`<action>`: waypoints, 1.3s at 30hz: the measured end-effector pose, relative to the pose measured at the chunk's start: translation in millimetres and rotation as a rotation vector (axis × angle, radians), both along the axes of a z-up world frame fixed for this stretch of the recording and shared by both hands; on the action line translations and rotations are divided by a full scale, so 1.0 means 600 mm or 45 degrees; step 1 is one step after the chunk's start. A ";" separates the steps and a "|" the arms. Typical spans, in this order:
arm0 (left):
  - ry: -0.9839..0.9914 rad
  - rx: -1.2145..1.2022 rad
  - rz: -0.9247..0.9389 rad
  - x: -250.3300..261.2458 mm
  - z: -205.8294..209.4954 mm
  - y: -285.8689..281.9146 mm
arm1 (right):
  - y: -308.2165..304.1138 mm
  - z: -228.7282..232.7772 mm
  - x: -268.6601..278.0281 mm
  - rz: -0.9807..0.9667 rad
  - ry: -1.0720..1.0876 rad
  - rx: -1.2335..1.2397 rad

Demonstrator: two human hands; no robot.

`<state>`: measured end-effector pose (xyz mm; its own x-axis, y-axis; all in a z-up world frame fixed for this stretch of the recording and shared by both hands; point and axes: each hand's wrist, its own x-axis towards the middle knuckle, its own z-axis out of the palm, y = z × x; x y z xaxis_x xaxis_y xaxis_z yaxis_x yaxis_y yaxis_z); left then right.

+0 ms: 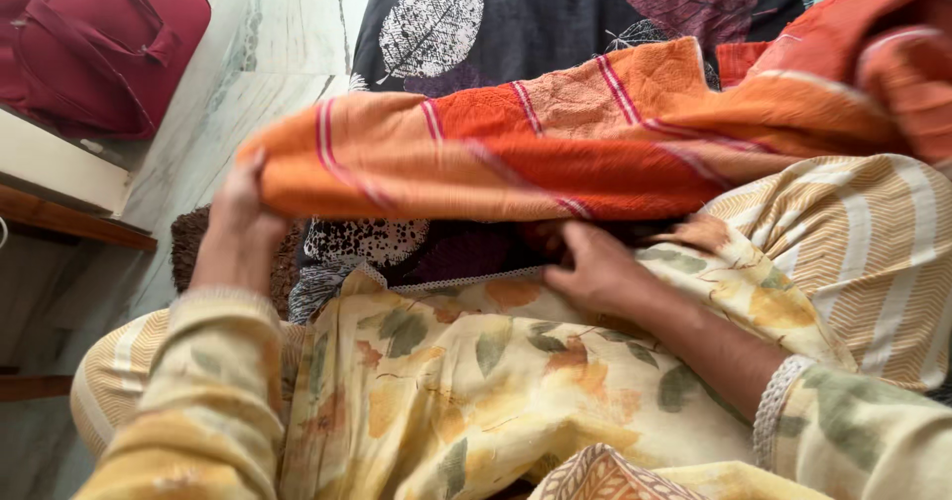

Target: The person folds an orange towel and then a pink towel by hand on a patterned floor covering. Each towel is unfolded, aligned, and folded into a compact rectangle before being set aside.

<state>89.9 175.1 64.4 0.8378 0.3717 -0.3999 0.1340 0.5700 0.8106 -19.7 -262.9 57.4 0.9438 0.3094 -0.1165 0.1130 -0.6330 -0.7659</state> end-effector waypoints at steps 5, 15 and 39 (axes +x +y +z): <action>0.531 0.148 0.218 -0.073 -0.091 0.055 | -0.013 -0.007 0.046 -0.633 0.274 0.328; 0.295 1.397 0.073 0.002 0.010 -0.111 | -0.097 0.042 0.114 -0.704 -0.206 -0.192; 0.199 2.024 -1.050 0.265 -0.077 -0.323 | -0.100 0.054 0.104 -0.249 -0.120 -0.793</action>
